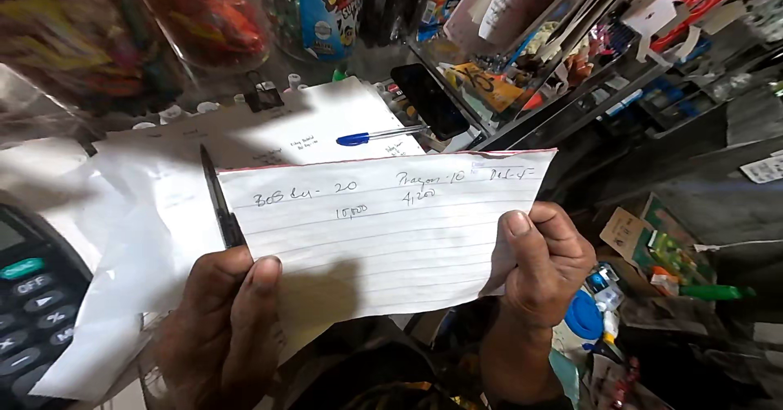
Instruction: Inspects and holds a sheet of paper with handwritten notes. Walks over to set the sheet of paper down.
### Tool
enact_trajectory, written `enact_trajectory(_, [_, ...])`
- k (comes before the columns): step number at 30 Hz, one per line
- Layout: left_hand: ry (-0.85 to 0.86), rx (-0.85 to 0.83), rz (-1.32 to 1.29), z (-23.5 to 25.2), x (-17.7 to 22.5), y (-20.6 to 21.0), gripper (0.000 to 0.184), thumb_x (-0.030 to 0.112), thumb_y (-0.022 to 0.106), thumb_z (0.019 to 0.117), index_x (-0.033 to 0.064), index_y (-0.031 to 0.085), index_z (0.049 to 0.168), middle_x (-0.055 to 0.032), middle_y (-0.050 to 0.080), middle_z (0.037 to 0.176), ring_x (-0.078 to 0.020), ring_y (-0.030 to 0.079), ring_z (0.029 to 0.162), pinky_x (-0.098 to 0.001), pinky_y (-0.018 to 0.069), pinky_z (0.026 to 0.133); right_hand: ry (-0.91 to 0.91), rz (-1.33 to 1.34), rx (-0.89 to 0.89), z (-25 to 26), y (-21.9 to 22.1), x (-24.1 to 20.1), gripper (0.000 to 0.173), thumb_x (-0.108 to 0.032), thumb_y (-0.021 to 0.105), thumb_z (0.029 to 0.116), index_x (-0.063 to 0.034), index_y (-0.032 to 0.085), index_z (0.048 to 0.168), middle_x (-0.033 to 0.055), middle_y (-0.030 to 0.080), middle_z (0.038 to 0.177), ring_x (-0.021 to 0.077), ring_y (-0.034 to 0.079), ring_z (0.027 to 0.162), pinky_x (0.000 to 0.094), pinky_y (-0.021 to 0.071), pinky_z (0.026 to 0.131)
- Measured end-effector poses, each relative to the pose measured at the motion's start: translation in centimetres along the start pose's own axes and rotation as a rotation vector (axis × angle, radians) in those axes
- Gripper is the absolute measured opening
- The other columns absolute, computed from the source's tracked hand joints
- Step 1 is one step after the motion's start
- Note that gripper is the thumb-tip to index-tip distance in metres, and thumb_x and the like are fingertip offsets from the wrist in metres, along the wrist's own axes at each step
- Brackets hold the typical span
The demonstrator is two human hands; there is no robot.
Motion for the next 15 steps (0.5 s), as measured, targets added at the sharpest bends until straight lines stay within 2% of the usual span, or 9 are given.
enact_trajectory(15, [-0.004,-0.002,0.008,0.06,0.05,-0.03,0.016,0.024,0.049,0.1081,0.0152,0.060,0.102,0.0176,0.063,0.082,0.0105,0.060,0.073,-0.0093,0.0508,0.064,-0.006,-0.002,-0.003,0.02,-0.09,0.20,0.011,-0.011,0.062,0.1007,-0.0107,0.073,0.103,-0.0079,0.072,0.082,-0.0004,0.068,0.071,0.0170,0.0591,0.066])
Point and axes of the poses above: each hand's wrist, its own z-axis towards the middle knuckle, its own y-axis out of the palm, x = y × z, the point moved 1 cm from there along z, towards the middle knuckle
